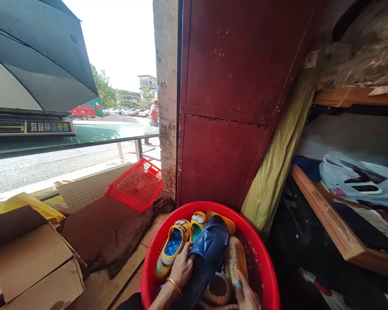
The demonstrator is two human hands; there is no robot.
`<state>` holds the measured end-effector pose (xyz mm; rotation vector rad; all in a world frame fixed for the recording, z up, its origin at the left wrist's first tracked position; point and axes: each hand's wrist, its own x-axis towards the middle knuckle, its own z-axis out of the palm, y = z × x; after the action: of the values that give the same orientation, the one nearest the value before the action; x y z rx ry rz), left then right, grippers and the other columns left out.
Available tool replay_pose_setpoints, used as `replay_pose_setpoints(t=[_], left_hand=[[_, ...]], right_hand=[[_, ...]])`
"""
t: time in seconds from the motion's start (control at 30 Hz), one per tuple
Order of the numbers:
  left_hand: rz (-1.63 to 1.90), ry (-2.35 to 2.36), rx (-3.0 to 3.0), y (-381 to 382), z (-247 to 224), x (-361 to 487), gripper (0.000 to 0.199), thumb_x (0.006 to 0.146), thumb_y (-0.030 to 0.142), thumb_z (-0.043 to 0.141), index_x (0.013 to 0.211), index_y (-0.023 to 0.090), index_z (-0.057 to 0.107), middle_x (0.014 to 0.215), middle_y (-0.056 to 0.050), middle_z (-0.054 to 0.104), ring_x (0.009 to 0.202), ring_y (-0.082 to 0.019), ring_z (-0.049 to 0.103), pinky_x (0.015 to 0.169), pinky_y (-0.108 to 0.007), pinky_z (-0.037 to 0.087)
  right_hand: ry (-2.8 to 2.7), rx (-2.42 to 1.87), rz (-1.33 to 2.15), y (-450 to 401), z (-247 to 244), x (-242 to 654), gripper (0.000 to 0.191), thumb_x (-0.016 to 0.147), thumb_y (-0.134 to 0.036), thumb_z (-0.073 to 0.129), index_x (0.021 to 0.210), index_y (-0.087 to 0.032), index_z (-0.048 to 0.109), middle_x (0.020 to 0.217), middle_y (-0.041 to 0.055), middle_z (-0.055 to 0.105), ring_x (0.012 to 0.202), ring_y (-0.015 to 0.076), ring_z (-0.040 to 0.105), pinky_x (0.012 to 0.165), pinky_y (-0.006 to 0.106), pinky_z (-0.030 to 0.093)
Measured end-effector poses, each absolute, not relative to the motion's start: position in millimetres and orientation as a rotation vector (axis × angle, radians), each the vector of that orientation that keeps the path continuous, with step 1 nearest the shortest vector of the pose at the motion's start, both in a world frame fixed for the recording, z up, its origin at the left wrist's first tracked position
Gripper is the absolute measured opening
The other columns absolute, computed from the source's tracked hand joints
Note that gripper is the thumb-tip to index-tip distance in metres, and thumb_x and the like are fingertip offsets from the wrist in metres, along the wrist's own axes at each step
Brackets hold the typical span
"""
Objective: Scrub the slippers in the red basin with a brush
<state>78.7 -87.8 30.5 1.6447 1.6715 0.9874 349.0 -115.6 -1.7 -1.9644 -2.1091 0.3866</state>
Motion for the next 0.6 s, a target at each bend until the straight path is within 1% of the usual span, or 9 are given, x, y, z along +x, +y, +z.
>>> replay_pose_setpoints(t=[0.07, 0.13, 0.2, 0.23, 0.27, 0.33, 0.4, 0.5, 0.6], left_hand=[[1.141, 1.479, 1.473, -85, 32, 78, 0.048, 0.092, 0.044, 0.042, 0.125, 0.018, 0.065, 0.128, -0.012, 0.071, 0.119, -0.026, 0.066, 0.103, -0.035, 0.05], [1.22, 1.365, 1.327, -84, 30, 79, 0.056, 0.087, 0.057, 0.047, 0.118, 0.016, 0.069, 0.127, -0.014, 0.072, 0.122, -0.03, 0.064, 0.107, -0.039, 0.048], [1.211, 1.359, 1.22, -84, 25, 81, 0.063, 0.081, 0.065, 0.052, 0.112, 0.014, 0.072, 0.123, -0.015, 0.074, 0.124, -0.035, 0.062, 0.107, -0.044, 0.047], [1.175, 1.391, 1.189, -85, 23, 83, 0.067, 0.079, 0.067, 0.053, 0.111, 0.012, 0.072, 0.12, -0.017, 0.074, 0.124, -0.038, 0.062, 0.106, -0.046, 0.047], [1.147, 1.417, 1.182, -85, 20, 84, 0.07, 0.079, 0.069, 0.051, 0.112, 0.01, 0.072, 0.119, -0.018, 0.075, 0.123, -0.039, 0.062, 0.105, -0.047, 0.048], [1.128, 1.464, 1.199, -85, 15, 85, 0.074, 0.081, 0.07, 0.048, 0.115, 0.009, 0.07, 0.117, -0.018, 0.075, 0.12, -0.039, 0.063, 0.102, -0.047, 0.05], [1.074, 1.518, 1.282, -84, 12, 85, 0.071, 0.082, 0.067, 0.047, 0.117, 0.01, 0.07, 0.116, -0.017, 0.076, 0.116, -0.038, 0.066, 0.099, -0.046, 0.051], [0.969, 1.606, 1.474, -86, 10, 86, 0.059, 0.088, 0.059, 0.044, 0.121, 0.016, 0.07, 0.122, -0.014, 0.075, 0.116, -0.034, 0.067, 0.099, -0.042, 0.05], [0.794, 1.786, 1.612, -89, 12, 89, 0.051, 0.095, 0.048, 0.04, 0.132, 0.023, 0.064, 0.127, -0.012, 0.073, 0.12, -0.032, 0.066, 0.099, -0.042, 0.051]], right_hand=[[-2.006, -1.839, 0.26, -121, -9, 348, 0.06, 0.095, -0.045, 0.047, 0.153, -0.03, 0.045, 0.115, 0.0102, 0.076, 0.095, 0.0333, 0.076, 0.079, 0.04, 0.062], [-1.976, -1.59, 0.124, -132, -15, 347, 0.057, 0.1, -0.039, 0.037, 0.156, -0.028, 0.04, 0.121, 0.0103, 0.074, 0.1, 0.0298, 0.075, 0.082, 0.036, 0.062], [-2.038, -1.333, 0.044, -144, -14, 343, 0.056, 0.102, -0.029, 0.03, 0.157, -0.028, 0.036, 0.124, 0.0093, 0.073, 0.104, 0.0254, 0.074, 0.087, 0.033, 0.061], [-2.1, -1.245, 0.032, -150, -11, 341, 0.057, 0.101, -0.027, 0.033, 0.158, -0.028, 0.035, 0.122, 0.009, 0.073, 0.104, 0.0248, 0.074, 0.086, 0.031, 0.062], [-2.116, -1.246, 0.034, -154, -6, 339, 0.057, 0.101, -0.025, 0.034, 0.158, -0.028, 0.035, 0.119, 0.0089, 0.074, 0.102, 0.0244, 0.074, 0.086, 0.032, 0.062], [-2.144, -1.302, 0.053, -157, 7, 336, 0.058, 0.101, -0.018, 0.031, 0.158, -0.028, 0.034, 0.115, 0.0099, 0.074, 0.1, 0.0236, 0.074, 0.087, 0.033, 0.061], [-2.116, -1.372, 0.051, -154, 21, 335, 0.059, 0.1, -0.015, 0.03, 0.158, -0.027, 0.033, 0.116, 0.0109, 0.072, 0.101, 0.0235, 0.073, 0.087, 0.035, 0.061], [-2.058, -1.45, 0.034, -151, 34, 335, 0.062, 0.1, -0.014, 0.033, 0.16, -0.025, 0.028, 0.118, 0.0119, 0.071, 0.102, 0.0238, 0.072, 0.086, 0.035, 0.061], [-2.125, -1.462, 0.056, -155, 36, 336, 0.064, 0.097, -0.012, 0.038, 0.159, -0.028, 0.032, 0.112, 0.0096, 0.073, 0.094, 0.0216, 0.072, 0.084, 0.031, 0.059]])
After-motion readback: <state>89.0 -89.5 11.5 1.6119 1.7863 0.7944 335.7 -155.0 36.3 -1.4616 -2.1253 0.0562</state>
